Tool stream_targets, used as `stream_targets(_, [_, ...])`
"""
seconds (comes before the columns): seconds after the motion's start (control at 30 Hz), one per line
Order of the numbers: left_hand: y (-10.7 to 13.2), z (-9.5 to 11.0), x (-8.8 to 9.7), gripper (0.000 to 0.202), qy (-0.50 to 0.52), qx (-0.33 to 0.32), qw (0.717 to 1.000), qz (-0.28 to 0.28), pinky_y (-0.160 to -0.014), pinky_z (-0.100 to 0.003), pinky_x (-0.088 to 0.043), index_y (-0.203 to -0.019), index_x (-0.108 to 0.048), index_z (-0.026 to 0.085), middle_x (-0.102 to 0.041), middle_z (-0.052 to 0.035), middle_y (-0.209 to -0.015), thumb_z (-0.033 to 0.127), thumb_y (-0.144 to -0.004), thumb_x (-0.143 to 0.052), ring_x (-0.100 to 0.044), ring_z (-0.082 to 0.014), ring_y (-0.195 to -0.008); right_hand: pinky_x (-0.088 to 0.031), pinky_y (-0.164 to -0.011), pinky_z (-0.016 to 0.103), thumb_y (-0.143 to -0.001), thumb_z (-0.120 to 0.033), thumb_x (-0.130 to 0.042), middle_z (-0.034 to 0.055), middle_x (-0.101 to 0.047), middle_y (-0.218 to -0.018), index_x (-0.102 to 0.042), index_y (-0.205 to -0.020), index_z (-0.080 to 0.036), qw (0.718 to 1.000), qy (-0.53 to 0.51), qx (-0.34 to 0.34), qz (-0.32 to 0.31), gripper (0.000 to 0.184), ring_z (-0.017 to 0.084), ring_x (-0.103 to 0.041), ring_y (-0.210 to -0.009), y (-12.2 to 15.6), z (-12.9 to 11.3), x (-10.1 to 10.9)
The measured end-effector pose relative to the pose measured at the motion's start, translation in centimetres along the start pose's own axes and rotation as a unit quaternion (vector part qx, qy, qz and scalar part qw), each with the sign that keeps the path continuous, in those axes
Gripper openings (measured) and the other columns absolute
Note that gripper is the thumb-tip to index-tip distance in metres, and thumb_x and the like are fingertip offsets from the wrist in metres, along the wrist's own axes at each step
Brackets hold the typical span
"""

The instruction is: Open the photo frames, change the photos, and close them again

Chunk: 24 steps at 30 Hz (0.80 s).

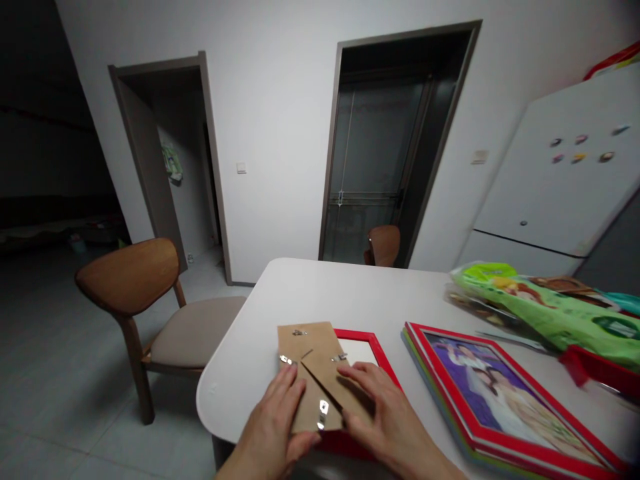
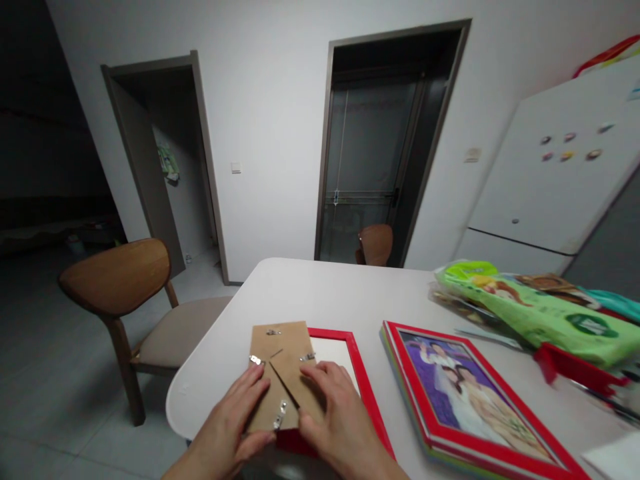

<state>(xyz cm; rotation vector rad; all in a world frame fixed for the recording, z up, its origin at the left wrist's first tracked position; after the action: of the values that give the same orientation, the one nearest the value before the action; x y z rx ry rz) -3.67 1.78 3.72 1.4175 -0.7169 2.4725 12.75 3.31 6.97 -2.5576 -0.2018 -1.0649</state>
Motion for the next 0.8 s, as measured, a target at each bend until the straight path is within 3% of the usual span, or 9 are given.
stream_targets(0.13, [-2.4,3.2,-3.2,0.057,0.028,0.019,0.995,-0.092,-0.098,-0.040,-0.028,-0.115,-0.044,0.007,-0.035,-0.0179,-0.128,0.025,-0.065,-0.063,-0.031,-0.0269,-0.118,-0.034,-0.090,0.034,-0.061,-0.022,-0.046,0.0088,-0.052,-0.102,-0.054,-0.101,-0.016,0.996,0.059,-0.065,-0.004,0.041,0.021,-0.047,-0.099,1.6,4.8,1.6])
stream_targets(0.27, [-3.8,3.9,-4.9,0.050,0.038,0.020,0.995,-0.095,-0.099,-0.037,-0.026,-0.111,-0.048,0.010,-0.039,-0.0157,-0.127,0.023,-0.065,-0.063,-0.032,-0.0258,-0.118,-0.035,-0.088,0.033,-0.063,-0.024,-0.045,0.0100,-0.053,-0.101,-0.055,-0.102,-0.014,0.993,0.094,-0.077,-0.001,0.041,0.021,-0.048,-0.097,2.0,7.4,1.7])
stream_targets(0.53, [-4.0,3.2,-5.5,0.026,0.036,0.004,0.996,-0.083,-0.098,-0.042,-0.024,-0.097,-0.055,0.017,-0.051,-0.0088,-0.116,0.021,-0.072,-0.055,-0.042,-0.0223,-0.110,-0.033,-0.089,0.035,-0.064,-0.026,-0.049,0.0117,-0.052,-0.104,-0.058,-0.100,-0.014,0.988,0.144,-0.057,0.007,0.039,0.023,-0.044,-0.099,2.8,8.8,-0.1])
stream_targets(0.7, [-3.3,3.1,-5.3,0.026,0.038,0.001,0.996,-0.078,-0.099,-0.041,-0.022,-0.098,-0.055,0.016,-0.050,-0.0097,-0.117,0.020,-0.072,-0.054,-0.041,-0.0214,-0.110,-0.035,-0.085,0.032,-0.074,-0.030,-0.043,0.0109,-0.053,-0.099,-0.059,-0.098,-0.016,0.990,0.141,-0.031,0.006,0.032,0.021,-0.046,-0.094,2.3,8.5,0.2])
stream_targets(0.8, [-2.8,2.9,-5.4,0.042,0.050,-0.015,0.996,-0.075,-0.099,-0.044,-0.020,-0.102,-0.052,0.016,-0.044,-0.0116,-0.123,0.036,-0.066,-0.062,-0.037,-0.0246,-0.114,-0.036,-0.082,0.033,-0.078,-0.028,-0.037,0.0115,-0.053,-0.098,-0.059,-0.098,-0.016,0.983,0.178,-0.032,0.027,0.032,0.021,-0.047,-0.090,1.0,8.6,0.7])
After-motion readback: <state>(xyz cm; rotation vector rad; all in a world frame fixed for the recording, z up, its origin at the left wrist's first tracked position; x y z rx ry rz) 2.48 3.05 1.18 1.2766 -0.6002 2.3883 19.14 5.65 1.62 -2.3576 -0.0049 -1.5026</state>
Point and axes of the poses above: each hand's wrist, its own y-axis away from the middle knuckle, its own x-axis out of the back of the hand, z = x × y, the point moved 5 cm from there along -y, towards the middle knuckle
